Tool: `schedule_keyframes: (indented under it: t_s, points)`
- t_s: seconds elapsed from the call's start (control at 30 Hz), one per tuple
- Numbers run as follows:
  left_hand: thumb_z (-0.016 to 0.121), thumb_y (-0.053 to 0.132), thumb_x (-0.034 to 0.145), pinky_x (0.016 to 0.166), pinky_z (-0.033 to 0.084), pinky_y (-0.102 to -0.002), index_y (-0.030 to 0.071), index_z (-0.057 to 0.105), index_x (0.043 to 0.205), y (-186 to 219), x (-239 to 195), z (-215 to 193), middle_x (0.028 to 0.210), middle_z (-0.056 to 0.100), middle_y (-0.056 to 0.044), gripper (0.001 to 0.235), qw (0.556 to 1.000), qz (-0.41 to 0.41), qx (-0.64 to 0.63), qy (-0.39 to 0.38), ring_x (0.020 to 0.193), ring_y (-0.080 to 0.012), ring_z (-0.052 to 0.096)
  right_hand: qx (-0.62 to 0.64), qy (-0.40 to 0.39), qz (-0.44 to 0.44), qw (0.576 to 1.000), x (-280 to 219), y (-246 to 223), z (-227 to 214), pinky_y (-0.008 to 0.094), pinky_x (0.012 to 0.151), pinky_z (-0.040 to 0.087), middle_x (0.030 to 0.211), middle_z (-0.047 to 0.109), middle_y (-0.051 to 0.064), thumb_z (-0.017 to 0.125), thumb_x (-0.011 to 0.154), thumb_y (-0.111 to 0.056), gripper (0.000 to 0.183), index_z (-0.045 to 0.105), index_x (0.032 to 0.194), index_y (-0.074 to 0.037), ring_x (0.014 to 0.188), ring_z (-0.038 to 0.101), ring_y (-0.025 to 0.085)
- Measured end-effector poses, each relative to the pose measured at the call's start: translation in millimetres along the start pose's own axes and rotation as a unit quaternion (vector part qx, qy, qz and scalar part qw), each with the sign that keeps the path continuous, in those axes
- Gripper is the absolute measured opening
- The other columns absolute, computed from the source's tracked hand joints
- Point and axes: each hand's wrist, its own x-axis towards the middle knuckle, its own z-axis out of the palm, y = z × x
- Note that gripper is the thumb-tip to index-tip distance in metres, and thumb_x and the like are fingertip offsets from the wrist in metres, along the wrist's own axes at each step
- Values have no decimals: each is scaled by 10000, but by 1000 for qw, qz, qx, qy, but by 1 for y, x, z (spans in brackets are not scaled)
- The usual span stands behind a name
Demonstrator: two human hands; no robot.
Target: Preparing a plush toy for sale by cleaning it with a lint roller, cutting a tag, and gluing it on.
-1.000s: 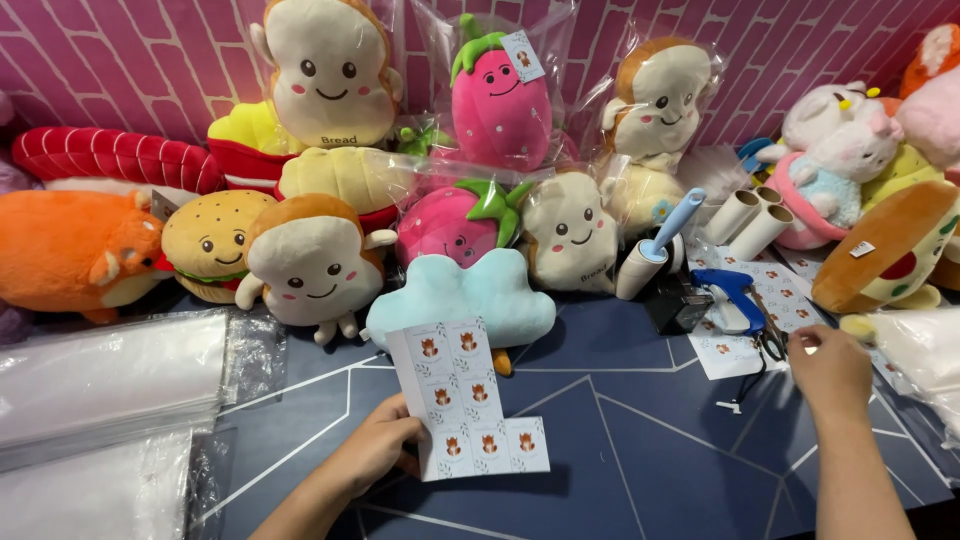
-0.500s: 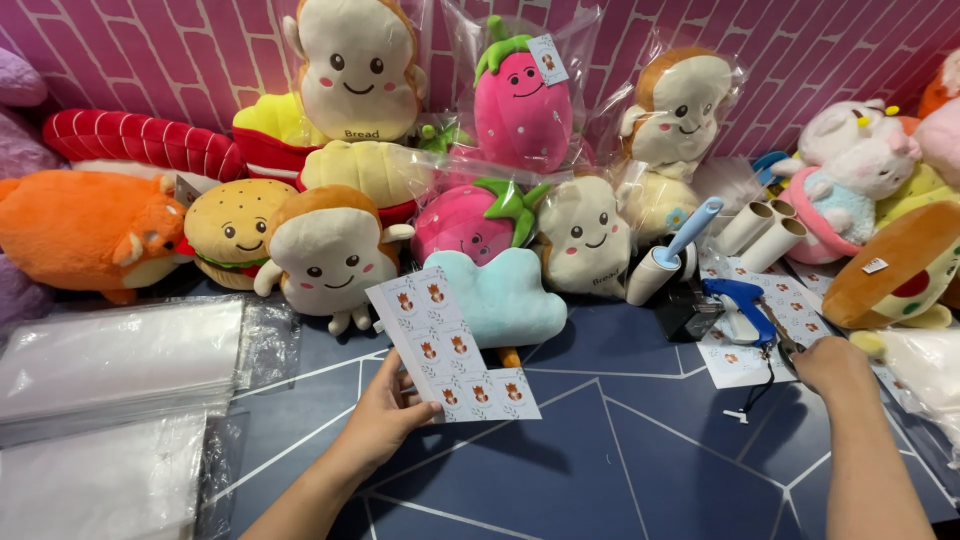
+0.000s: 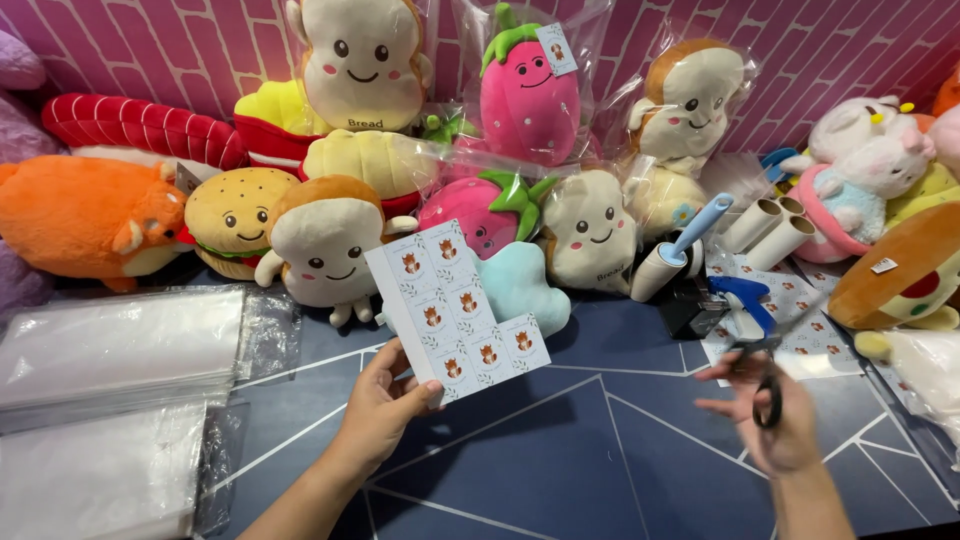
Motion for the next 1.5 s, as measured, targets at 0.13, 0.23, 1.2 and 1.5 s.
schedule_keyframes:
  t_s: [0.13,0.23,1.2,1.5]
  points:
    - [742,46,795,660,642,-391,165,409,1519,0,2,-4,1279,667,-183,806,999,36,-29,25,934,-287,778,-105,105,226,963,-2,36,113,597,604,659,1040,615,302,389,1054,-129,381,588,1117,191,932,699,513]
    - [748,46,784,614,602,-346,216,266,1614,5,3,-10,1301,644,-194,974,994,90,-46,46,946,-284,758,-168,-153,259,939,-3,65,144,438,595,752,1041,733,240,763,752,48,339,656,1074,37,938,786,369]
    - [737,11,799,655,658,-373,202,212,1632,13,-7,-1,1336,577,-193,1003,995,76,-62,2,796,-208,757,-58,-212,236,947,-6,125,181,359,548,652,863,705,199,909,693,-546,706,597,1002,7,676,722,267]
    - [731,10,803,637,663,-378,240,210,1633,12,-7,-1,1319,585,-173,1007,998,54,-37,10,861,-250,783,-62,-216,232,946,-6,126,181,343,550,647,867,711,196,903,713,-526,677,599,1008,3,687,722,257]
